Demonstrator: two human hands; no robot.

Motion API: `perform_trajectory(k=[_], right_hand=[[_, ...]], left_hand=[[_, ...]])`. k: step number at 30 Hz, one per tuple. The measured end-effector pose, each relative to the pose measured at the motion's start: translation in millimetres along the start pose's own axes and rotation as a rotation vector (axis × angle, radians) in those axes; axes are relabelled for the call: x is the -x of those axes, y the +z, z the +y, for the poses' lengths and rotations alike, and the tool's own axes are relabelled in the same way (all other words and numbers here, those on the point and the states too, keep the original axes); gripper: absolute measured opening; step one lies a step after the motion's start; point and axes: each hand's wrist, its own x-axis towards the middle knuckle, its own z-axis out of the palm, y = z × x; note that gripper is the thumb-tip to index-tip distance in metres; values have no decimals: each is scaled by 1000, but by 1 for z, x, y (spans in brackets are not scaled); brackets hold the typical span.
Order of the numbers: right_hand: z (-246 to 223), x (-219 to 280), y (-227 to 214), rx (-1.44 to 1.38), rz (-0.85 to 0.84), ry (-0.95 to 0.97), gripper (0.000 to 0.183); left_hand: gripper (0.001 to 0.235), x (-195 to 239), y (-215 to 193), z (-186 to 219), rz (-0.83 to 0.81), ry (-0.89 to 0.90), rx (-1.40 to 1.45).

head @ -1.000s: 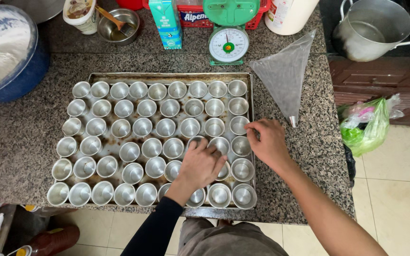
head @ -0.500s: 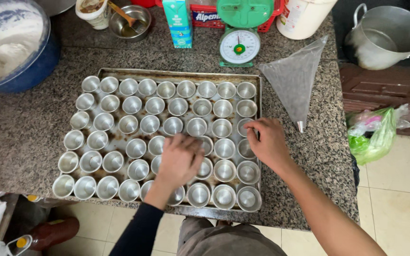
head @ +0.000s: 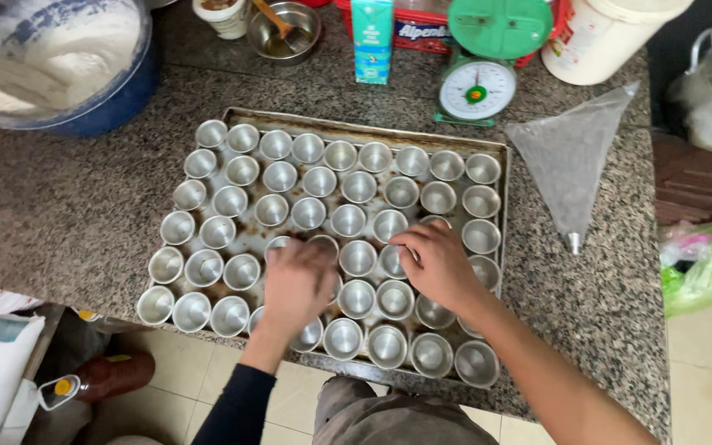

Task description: The person carries a tray of metal molds to a counter, removes a few filled molds, and then places white paper liners into the remaining empty molds one by one.

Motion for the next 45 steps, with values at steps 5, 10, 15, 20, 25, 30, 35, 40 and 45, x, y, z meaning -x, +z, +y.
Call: perform_trajectory(k=[5,10,15,20,25,30,35,40,45], right_hand=[[-20,-31,15,-42,-117,-48,16],[-52,-57,45,-57,-134,-76,18],[-76,-75,68,-88,-204,-92,20],[-95,-87,93,-42,-365,-162,25],[-106,-93,116,171,-569,-169,29],[-103,-93,134,203,-559,-203,36],[-104,-94,147,214,-510,-181,41],[-111,-100,160,196,-452,-198,41],[-121,-105,168,191,-506,-163,42]], left_hand=[[23,19,-29,-49,55,-136,-70],[24,30,-35,-51,-43,-32,-72],[30,50,-53,-86,133,-253,-17],[33,77,-71,-115,97,-230,-28],[34,76,-60,-104,53,-69,8],[23,69,-54,-100,-192,-119,-81],[23,73,-51,-99,-138,-93,14],[27,73,-52,-98,-111,-91,66],[28,74,-51,-97,-102,-101,101]])
